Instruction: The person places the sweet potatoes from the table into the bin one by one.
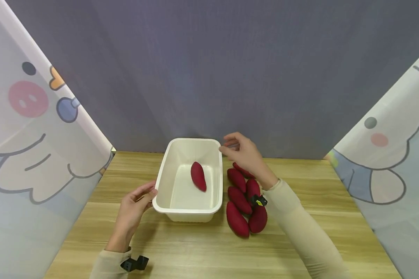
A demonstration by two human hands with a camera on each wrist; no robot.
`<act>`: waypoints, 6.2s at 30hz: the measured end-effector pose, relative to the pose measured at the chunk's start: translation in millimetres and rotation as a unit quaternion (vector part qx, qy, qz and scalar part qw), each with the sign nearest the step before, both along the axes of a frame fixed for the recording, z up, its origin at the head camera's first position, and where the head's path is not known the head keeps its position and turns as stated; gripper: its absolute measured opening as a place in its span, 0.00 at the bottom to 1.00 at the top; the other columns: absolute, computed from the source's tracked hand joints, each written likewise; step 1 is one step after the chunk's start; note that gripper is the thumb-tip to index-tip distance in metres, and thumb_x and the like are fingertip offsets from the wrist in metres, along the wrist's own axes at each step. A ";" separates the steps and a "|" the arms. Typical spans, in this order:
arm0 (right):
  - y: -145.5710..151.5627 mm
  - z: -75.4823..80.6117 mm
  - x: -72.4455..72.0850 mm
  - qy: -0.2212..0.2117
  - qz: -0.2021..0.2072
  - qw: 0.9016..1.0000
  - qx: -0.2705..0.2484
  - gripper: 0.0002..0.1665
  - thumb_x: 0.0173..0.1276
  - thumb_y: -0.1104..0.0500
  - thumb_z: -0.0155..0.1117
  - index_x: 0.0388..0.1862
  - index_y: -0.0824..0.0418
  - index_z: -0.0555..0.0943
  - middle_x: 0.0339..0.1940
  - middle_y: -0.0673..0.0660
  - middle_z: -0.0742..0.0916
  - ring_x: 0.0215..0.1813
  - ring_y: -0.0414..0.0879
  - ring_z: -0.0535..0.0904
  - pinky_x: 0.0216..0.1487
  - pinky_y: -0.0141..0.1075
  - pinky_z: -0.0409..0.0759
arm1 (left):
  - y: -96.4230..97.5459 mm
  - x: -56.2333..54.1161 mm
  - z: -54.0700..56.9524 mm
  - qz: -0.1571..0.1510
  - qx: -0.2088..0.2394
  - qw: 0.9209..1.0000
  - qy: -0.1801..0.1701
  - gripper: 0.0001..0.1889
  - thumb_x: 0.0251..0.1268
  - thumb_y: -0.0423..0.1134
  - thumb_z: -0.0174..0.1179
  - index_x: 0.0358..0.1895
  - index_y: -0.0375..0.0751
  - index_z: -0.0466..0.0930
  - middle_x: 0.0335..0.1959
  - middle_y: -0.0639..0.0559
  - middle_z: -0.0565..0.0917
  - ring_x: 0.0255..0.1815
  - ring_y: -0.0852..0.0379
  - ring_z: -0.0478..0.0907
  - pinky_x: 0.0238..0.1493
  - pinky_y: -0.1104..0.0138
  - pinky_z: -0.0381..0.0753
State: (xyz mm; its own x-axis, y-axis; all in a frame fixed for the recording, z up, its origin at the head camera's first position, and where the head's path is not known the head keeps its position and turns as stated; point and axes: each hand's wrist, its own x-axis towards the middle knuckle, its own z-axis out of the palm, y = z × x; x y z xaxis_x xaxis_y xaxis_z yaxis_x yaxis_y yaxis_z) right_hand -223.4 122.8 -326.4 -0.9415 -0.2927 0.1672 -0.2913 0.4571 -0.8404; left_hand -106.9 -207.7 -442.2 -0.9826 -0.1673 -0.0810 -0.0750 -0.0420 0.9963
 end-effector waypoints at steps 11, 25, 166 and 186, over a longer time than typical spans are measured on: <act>67.3 -38.2 37.1 -0.017 -0.036 0.999 -0.009 0.28 0.71 0.55 0.68 0.63 0.68 0.75 0.54 0.67 0.82 0.49 0.59 0.82 0.41 0.41 0.87 | -1.2 1.3 -0.3 -0.004 -0.004 1.000 0.002 0.26 0.70 0.40 0.66 0.66 0.30 0.75 0.55 0.44 0.80 0.50 0.57 0.81 0.47 0.66 0.85; 113.9 -121.3 39.0 -0.105 -0.106 0.988 -0.034 0.28 0.72 0.59 0.67 0.62 0.75 0.72 0.53 0.71 0.80 0.48 0.63 0.82 0.43 0.48 0.87 | 0.1 1.4 -0.7 0.003 0.000 1.000 -0.006 0.27 0.70 0.40 0.66 0.66 0.30 0.74 0.53 0.50 0.81 0.51 0.58 0.80 0.48 0.67 0.84; -117.1 -52.1 -36.4 -0.179 0.017 0.983 -0.044 0.32 0.65 0.56 0.72 0.63 0.69 0.74 0.50 0.63 0.84 0.43 0.51 0.86 0.42 0.44 0.87 | 7.8 -0.8 -2.3 0.005 0.019 1.000 0.003 0.25 0.69 0.37 0.66 0.64 0.27 0.75 0.50 0.49 0.82 0.51 0.51 0.81 0.46 0.66 0.85; -20.5 2.1 17.7 -0.042 0.080 0.995 -0.037 0.25 0.66 0.56 0.72 0.59 0.62 0.78 0.50 0.58 0.85 0.47 0.50 0.84 0.45 0.40 0.85 | 4.6 2.9 0.1 0.014 0.014 1.000 -0.005 0.25 0.70 0.37 0.66 0.65 0.28 0.75 0.51 0.47 0.83 0.50 0.53 0.82 0.45 0.67 0.85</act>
State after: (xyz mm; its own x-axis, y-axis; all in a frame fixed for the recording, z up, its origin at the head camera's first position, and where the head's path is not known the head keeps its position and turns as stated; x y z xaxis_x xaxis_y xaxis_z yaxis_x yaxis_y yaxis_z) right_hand -205.7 102.3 -324.3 -0.8951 -0.4305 0.1164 -0.2831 0.3467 -0.8942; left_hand -103.9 -203.1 -442.1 -0.9765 -0.1923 -0.0968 -0.0842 -0.0729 0.9938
